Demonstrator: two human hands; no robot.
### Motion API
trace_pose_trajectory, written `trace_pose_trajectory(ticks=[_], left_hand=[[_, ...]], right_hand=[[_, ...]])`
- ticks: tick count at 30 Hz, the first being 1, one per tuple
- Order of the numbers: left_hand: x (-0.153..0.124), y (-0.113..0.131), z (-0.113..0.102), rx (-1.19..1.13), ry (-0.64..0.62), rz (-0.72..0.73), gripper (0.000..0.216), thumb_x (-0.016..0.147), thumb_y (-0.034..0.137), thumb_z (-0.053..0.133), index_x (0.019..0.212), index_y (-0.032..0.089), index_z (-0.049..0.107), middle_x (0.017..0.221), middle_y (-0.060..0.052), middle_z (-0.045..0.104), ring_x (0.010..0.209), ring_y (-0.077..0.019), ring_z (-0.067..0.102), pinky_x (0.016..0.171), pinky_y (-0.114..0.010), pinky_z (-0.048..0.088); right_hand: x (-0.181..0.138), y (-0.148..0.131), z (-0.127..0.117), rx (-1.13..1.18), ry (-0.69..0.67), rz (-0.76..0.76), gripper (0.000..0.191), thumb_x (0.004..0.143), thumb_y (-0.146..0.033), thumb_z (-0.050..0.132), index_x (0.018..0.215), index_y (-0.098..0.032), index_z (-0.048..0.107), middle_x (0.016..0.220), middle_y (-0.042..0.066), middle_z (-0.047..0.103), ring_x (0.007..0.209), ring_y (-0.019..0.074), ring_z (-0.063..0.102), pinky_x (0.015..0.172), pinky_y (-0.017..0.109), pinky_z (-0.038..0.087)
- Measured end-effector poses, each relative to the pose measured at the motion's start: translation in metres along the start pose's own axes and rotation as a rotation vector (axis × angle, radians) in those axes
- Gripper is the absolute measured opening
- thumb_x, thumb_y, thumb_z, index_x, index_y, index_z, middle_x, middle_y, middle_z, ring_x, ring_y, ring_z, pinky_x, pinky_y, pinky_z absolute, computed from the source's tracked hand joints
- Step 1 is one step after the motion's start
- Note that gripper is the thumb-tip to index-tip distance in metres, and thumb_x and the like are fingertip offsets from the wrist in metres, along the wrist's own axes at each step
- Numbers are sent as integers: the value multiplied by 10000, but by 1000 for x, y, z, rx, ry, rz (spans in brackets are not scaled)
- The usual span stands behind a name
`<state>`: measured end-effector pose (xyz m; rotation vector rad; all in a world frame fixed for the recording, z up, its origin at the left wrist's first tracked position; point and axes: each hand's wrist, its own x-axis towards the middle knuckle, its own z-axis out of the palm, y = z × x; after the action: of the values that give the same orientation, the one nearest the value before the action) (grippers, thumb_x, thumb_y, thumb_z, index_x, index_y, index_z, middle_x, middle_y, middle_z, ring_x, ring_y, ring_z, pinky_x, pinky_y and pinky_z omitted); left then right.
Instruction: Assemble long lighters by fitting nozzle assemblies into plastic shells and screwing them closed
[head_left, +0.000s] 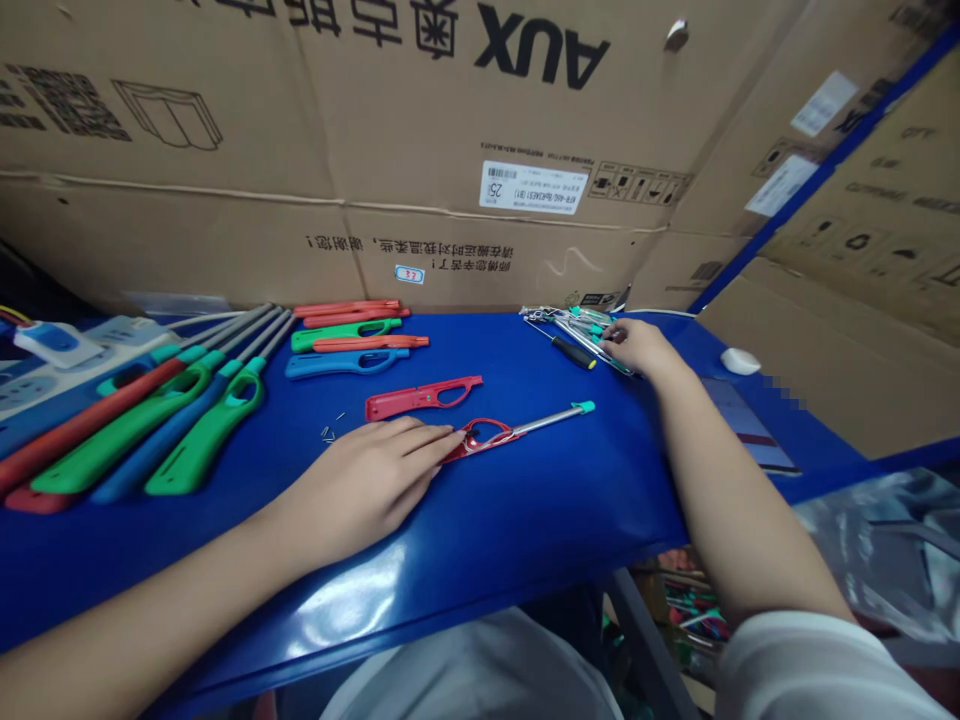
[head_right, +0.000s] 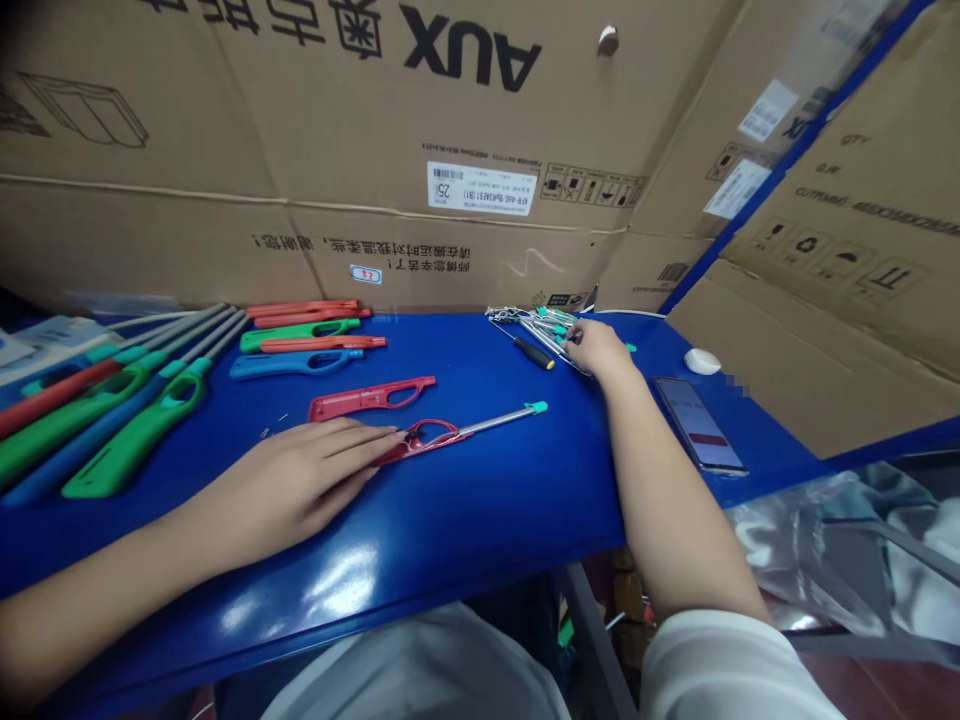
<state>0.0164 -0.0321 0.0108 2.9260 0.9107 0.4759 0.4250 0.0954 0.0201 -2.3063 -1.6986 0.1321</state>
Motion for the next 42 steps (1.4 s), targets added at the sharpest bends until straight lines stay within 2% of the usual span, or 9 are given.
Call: trace_pose_trajectory(ticks=[12, 14, 16, 19, 24, 30, 35, 39, 42], left_hand=[[0, -4, 4, 5, -31, -69, 357, 1045, 251, 453, 1357, 214, 623, 1242, -103, 683, 1119, -284, 653, 913, -453, 575], [0, -4, 4, -23, -32, -76, 356, 1044, 239, 451, 1357, 217, 618, 1243, -102, 675, 1124, -278, 644, 923, -451, 566], [0, -4, 4, -47, -29, -90, 350, 1039, 235, 458, 1353, 223, 614, 1247, -101, 670, 1144, -279, 633, 935, -452, 555], [0, -5, 3, -65, -33, -106, 340, 1034, 232, 464, 1340, 237, 611, 1243, -95, 671, 1163, -281, 623, 942, -449, 544], [2, -3, 1, -81, -39, -126, 314, 1037, 246, 452, 1306, 233, 614, 1232, -88, 680, 1147, -277, 625, 948, -449, 534], [3, -1, 0, -92, -45, -140, 303, 1038, 247, 448, 1300, 216, 596, 1256, -85, 674, 1175, -268, 616, 988, -445, 518], [4, -1, 0, -84, -44, -141, 328, 1020, 234, 466, 1329, 220, 575, 1269, -90, 674, 1196, -276, 614, 995, -448, 515], [3, -1, 0, -86, -28, -132, 331, 1017, 223, 464, 1330, 220, 572, 1264, -90, 678, 1196, -273, 617, 999, -440, 513], [3, -2, 0, -85, -31, -127, 327, 1023, 229, 458, 1327, 218, 577, 1263, -91, 673, 1193, -273, 614, 998, -437, 512]], right_hand=[[-15, -22, -11, 120, 37, -98, 107, 841, -221, 678, 914, -159, 725, 923, 86, 711, 786, 201, 630, 757, 310, 473], [-27, -36, -12, 181, -33, -198, 161, 868, -315, 679, 953, -184, 718, 815, 34, 686, 692, 170, 594, 698, 290, 464], [-41, -50, -10, 302, -207, -444, 206, 891, -354, 654, 981, -176, 707, 770, 22, 653, 669, 161, 566, 671, 288, 452], [-63, -68, -3, 321, -442, -753, 226, 913, -357, 625, 1024, -176, 702, 864, 42, 671, 720, 157, 577, 685, 288, 459], [-81, -79, 6, 245, -466, -988, 171, 922, -243, 600, 1067, -181, 664, 1113, 88, 603, 861, 164, 586, 742, 297, 490], [-79, -81, 15, 276, -389, -1033, 117, 953, -282, 617, 982, -188, 680, 1099, 81, 560, 911, 178, 592, 847, 345, 495], [-85, -88, 18, 431, -283, -1012, 123, 957, -300, 612, 929, -186, 648, 930, 52, 600, 770, 147, 583, 716, 290, 489], [-90, -92, 15, 595, -448, -807, 191, 943, -375, 623, 921, -186, 602, 749, 15, 670, 636, 133, 640, 624, 257, 499], [-88, -89, 10, 511, -516, -772, 216, 905, -394, 666, 894, -180, 635, 725, 19, 696, 621, 134, 640, 608, 253, 480]])
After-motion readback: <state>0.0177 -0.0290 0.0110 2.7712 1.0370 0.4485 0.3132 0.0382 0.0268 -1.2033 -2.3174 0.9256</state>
